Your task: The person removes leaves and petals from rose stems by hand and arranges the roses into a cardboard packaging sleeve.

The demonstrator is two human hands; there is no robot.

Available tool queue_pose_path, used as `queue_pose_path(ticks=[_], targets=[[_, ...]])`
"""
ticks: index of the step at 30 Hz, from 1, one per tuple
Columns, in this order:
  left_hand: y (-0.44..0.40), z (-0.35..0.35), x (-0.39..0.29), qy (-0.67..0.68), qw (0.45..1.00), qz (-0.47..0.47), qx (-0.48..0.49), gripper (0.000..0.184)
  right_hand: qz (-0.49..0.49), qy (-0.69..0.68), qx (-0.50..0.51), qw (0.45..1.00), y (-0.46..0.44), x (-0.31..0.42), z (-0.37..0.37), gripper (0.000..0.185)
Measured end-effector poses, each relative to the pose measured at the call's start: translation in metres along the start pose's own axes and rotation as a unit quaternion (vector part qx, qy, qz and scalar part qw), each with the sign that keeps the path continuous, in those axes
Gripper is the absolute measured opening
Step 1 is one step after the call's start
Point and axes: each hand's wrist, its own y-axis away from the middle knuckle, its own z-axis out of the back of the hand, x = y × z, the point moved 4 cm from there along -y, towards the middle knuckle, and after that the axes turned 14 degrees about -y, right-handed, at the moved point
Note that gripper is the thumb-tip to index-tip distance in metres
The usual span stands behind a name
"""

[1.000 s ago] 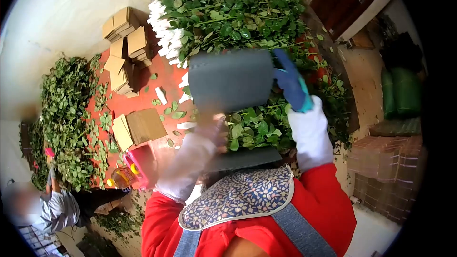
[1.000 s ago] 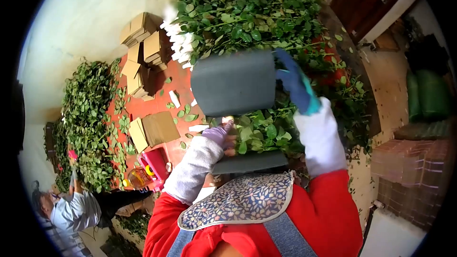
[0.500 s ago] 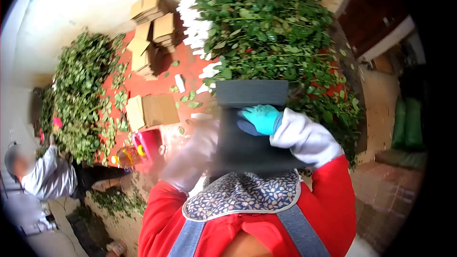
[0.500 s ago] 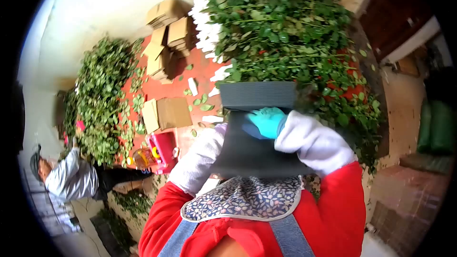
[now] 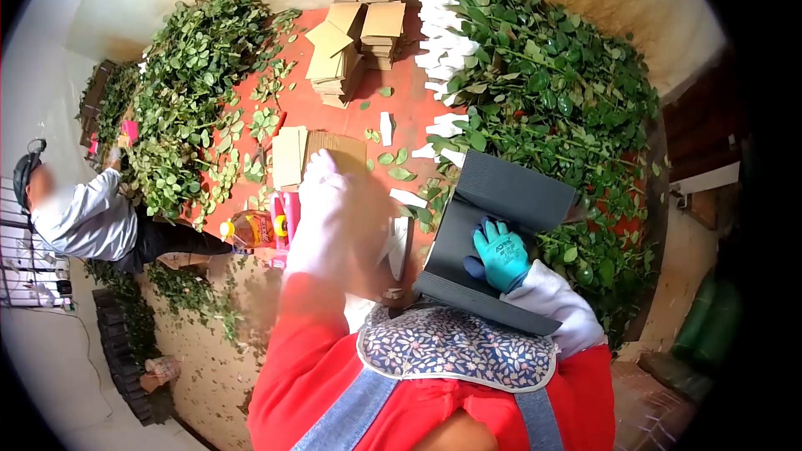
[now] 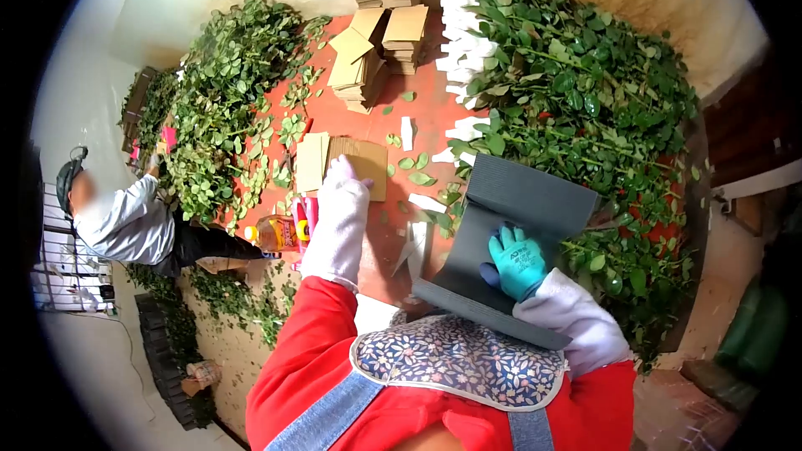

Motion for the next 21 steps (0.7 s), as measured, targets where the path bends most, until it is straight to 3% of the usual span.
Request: queue_pose_path(ticks=[2, 3, 5, 9, 12, 14, 16, 17, 19, 20, 21], targets=[[0.0, -0.002, 0.004, -0.021, 1.0, -0.01, 0.016, 0.068, -0.003, 0.0, -0.012, 1.0, 0.001, -0.005, -0.007, 0.054], [0.006, -0.006, 0.014, 0.195, 0.979, 0.054, 0.003, 0.057, -0.014, 0.001, 0.011, 1.0, 0.0, -0.002, -0.004, 0.057], [0.025, 0.014, 0.023, 0.213, 0.973, 0.064, -0.061, 0.031, -0.015, -0.013, 0.015, 1.0, 0.0, 0.001, 0.003, 0.057], [0.023, 0.021, 0.031, 0.191, 0.98, 0.062, -0.005, 0.032, -0.015, -0.025, 0.004, 1.0, -0.001, 0.001, 0.003, 0.058], [0.026, 0.023, 0.034, 0.214, 0.976, 0.038, -0.032, 0.032, -0.01, -0.023, 0.0, 1.0, -0.001, 0.0, 0.002, 0.058], [0.035, 0.049, 0.029, 0.218, 0.973, 0.074, 0.003, 0.032, -0.007, -0.019, -0.004, 1.0, -0.002, 0.002, 0.005, 0.058], [0.019, 0.018, 0.044, 0.137, 0.988, 0.021, -0.065, 0.036, -0.009, -0.022, -0.007, 1.0, -0.002, 0.002, 0.005, 0.058], [0.009, -0.007, 0.055, 0.189, 0.978, 0.021, -0.092, 0.039, 0.002, -0.02, -0.016, 1.0, -0.003, 0.001, 0.005, 0.057], [0.007, -0.013, 0.044, 0.497, 0.865, -0.039, -0.062, 0.035, 0.014, -0.032, -0.037, 0.999, -0.001, 0.003, 0.007, 0.057], [0.018, -0.003, 0.032, 0.63, 0.769, -0.088, -0.063, 0.033, 0.007, -0.037, -0.044, 0.998, -0.001, 0.002, 0.005, 0.056], [0.037, 0.017, 0.011, 0.667, 0.725, -0.17, -0.024, 0.025, -0.001, -0.042, -0.038, 0.998, -0.001, 0.001, 0.005, 0.055]])
